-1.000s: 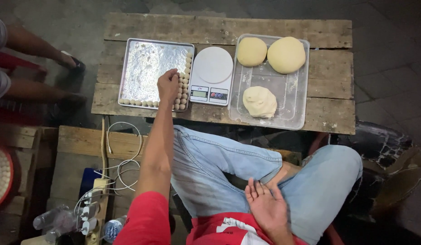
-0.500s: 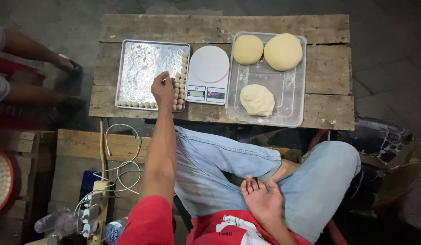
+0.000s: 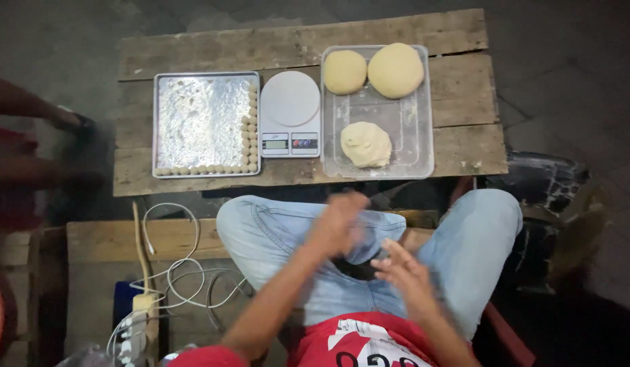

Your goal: Shaping small dough balls by hand and placing them on a tray

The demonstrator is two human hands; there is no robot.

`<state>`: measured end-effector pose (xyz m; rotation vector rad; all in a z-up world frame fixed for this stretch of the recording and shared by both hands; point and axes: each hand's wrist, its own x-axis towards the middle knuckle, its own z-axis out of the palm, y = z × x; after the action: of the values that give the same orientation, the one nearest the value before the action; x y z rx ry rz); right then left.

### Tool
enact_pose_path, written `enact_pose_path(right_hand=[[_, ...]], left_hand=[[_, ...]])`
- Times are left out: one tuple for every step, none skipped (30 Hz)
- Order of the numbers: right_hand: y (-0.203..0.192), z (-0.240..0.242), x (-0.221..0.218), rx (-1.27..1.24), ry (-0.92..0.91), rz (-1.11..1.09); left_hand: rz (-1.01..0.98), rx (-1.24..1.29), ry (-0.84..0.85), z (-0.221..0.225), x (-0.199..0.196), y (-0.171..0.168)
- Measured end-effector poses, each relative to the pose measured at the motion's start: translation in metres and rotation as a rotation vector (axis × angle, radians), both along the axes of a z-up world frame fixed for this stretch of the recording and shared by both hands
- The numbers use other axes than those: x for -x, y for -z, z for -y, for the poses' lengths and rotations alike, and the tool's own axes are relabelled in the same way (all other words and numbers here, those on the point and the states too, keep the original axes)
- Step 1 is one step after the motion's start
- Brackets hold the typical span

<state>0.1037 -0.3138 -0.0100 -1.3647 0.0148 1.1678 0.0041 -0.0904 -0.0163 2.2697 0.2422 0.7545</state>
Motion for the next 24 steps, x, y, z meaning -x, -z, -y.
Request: enact_pose_path(right_hand=[[-0.036,-0.006,-0.013,0.003,0.011,0.008],[-0.072,-0.013,-0.024,0.065,-0.029,0.235],[-0.108,-0.019,-0.034,0.129,-0.069,0.462],[-0.112,-0.025,-0.044,0.128,-0.061,0.463],[-0.117,-0.03,-0.054,0.123,-0.034,0.588],[-0.121,-0.035,-0.064,0.118,-0.005,0.712],[-0.117,-0.042,-0.073,0.117,0.004,0.711],[-0.113,-0.049,-0.084,0.054,-0.004,0.777],[-0.109,-0.056,-0.096,-0.009,-0.012,0.843],[-0.112,-0.068,-0.103,-0.009,-0.009,0.842],[-0.115,-0.081,-0.111,0.026,-0.122,0.943],[-0.117,-0.092,-0.119,0.066,-0.239,1.038],[-0.114,-0.102,-0.127,0.07,-0.238,1.033],[-0.112,-0.113,-0.136,0.063,-0.339,1.059],[-0.11,-0.124,-0.146,0.055,-0.442,1.083],[-0.105,-0.132,-0.152,0.051,-0.443,1.083],[-0.1,-0.141,-0.159,0.059,-0.456,1.099],[-0.094,-0.149,-0.164,0.067,-0.473,1.111],[-0.07,-0.155,-0.171,0.062,-0.478,1.106],[-0.045,-0.158,-0.177,0.146,-0.467,1.155],[-0.021,-0.161,-0.183,0.229,-0.455,1.204],[-0.013,-0.164,-0.183,0.228,-0.456,1.196],[-0.006,-0.167,-0.182,0.227,-0.455,1.19],[0.001,-0.172,-0.182,0.224,-0.451,1.189]], left_hand=[[0.008,0.003,0.011,0.023,-0.003,0.006],[-0.267,-0.084,0.131,0.046,-0.004,0.013],[-0.541,-0.175,0.251,0.07,-0.004,0.018],[-0.539,-0.179,0.257,0.077,-0.01,0.014],[-0.699,-0.205,0.3,0.084,-0.017,0.01],[-0.861,-0.233,0.343,0.092,-0.022,0.006],[-0.861,-0.241,0.349,0.099,-0.026,0.014],[-0.79,-0.273,0.287,0.106,-0.032,0.023],[-0.717,-0.305,0.225,0.112,-0.038,0.031],[-0.718,-0.307,0.228,0.115,-0.04,0.03],[-0.724,-0.369,0.227,0.118,-0.042,0.03],[-0.731,-0.427,0.23,0.121,-0.043,0.03],[-0.734,-0.426,0.235,0.122,-0.042,0.035],[-0.638,-0.487,0.198,0.121,-0.042,0.041],[-0.542,-0.547,0.162,0.119,-0.042,0.047],[-0.544,-0.549,0.159,0.115,-0.044,0.043],[-0.567,-0.528,0.215,0.11,-0.046,0.04],[-0.594,-0.502,0.27,0.106,-0.045,0.037],[-0.6,-0.5,0.266,0.1,-0.044,0.039],[-0.501,-0.533,0.283,0.096,-0.043,0.042],[-0.401,-0.564,0.299,0.092,-0.041,0.044],[-0.408,-0.563,0.302,0.09,-0.041,0.044],[-0.325,-0.596,0.285,0.088,-0.041,0.042],[-0.239,-0.633,0.266,0.084,-0.042,0.041]])
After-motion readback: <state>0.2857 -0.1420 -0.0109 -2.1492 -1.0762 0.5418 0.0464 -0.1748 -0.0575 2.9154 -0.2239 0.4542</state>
